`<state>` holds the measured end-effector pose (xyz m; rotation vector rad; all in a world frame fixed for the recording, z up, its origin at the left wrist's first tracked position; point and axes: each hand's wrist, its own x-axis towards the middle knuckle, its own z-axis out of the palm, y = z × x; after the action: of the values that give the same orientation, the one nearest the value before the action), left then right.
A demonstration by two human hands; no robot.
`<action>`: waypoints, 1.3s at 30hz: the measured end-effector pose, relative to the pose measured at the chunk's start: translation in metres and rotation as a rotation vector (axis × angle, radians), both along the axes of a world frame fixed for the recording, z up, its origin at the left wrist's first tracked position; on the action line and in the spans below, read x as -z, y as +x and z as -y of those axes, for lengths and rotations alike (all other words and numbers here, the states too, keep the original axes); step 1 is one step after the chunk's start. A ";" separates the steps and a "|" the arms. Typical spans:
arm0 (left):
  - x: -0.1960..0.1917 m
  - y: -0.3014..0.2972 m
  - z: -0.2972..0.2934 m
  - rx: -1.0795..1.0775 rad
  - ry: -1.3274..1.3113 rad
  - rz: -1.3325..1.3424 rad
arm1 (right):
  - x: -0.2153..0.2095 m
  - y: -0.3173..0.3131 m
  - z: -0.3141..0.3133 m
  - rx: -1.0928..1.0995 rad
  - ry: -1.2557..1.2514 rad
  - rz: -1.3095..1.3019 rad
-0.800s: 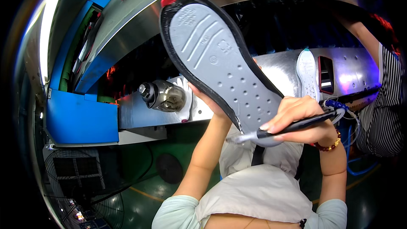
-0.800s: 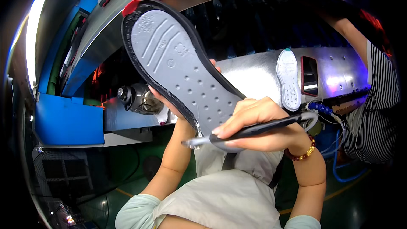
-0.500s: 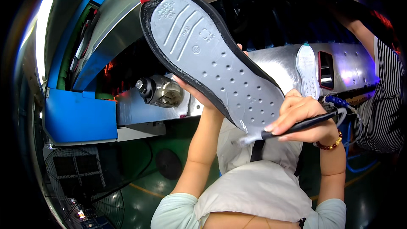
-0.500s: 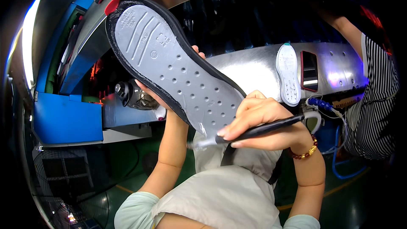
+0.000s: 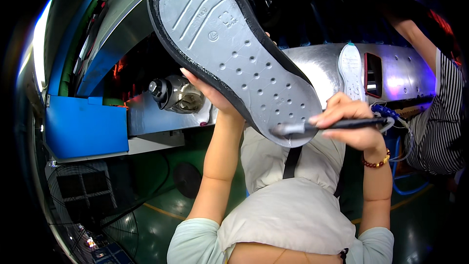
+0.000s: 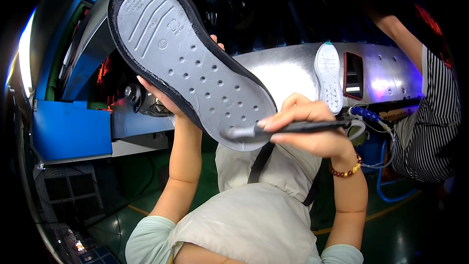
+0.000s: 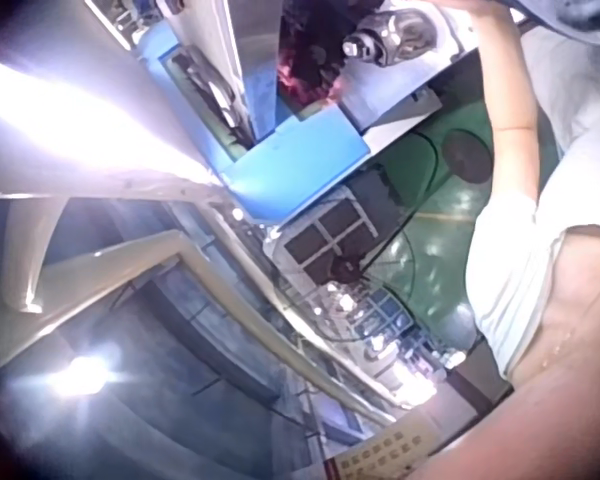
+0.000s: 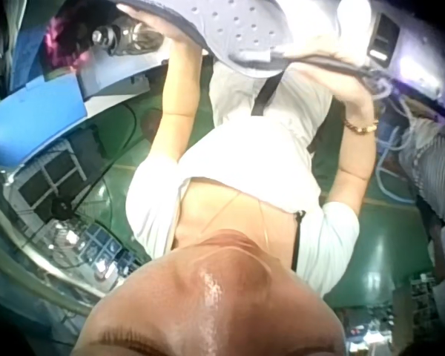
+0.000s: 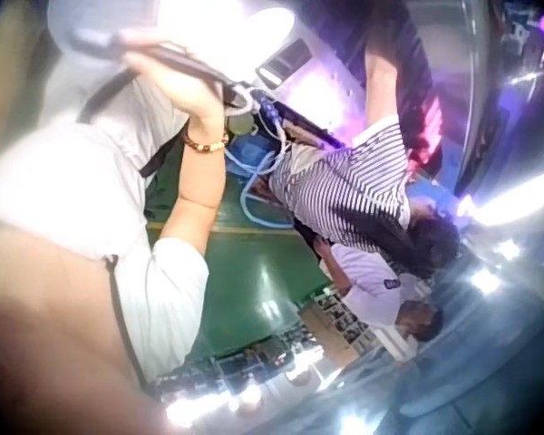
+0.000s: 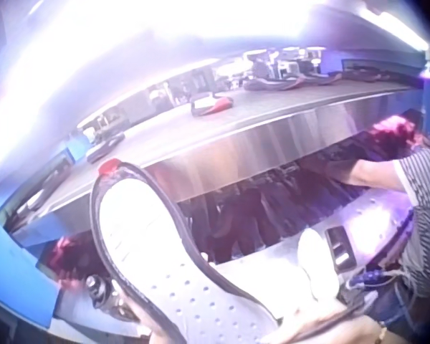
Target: The person picks up gray shoe insoles from a conveyor belt and uses a brush to apply a dark adhesive to the bottom surface. They rotate the insole to cover the edges and then place it back on the belt, repeating the process for multiple insoles.
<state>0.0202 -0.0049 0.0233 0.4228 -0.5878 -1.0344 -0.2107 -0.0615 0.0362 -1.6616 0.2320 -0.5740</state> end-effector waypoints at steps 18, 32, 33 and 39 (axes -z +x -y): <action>0.028 -0.005 -0.033 0.312 -0.193 -0.236 | -0.007 0.019 -0.021 -0.068 0.250 0.138; -0.023 0.001 -0.027 0.696 0.751 0.042 | -0.035 0.013 0.020 -0.504 -0.121 0.016; -0.023 0.001 -0.026 0.716 0.791 0.061 | -0.037 0.013 0.024 -0.502 -0.128 0.048; -0.037 -0.001 -0.026 0.729 0.926 0.222 | -0.040 0.020 0.033 -0.623 -0.240 -0.124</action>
<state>0.0190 0.0207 0.0605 1.2000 -0.4284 -1.9742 -0.1909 -0.0942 0.0763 -1.8814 -0.2738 -0.0257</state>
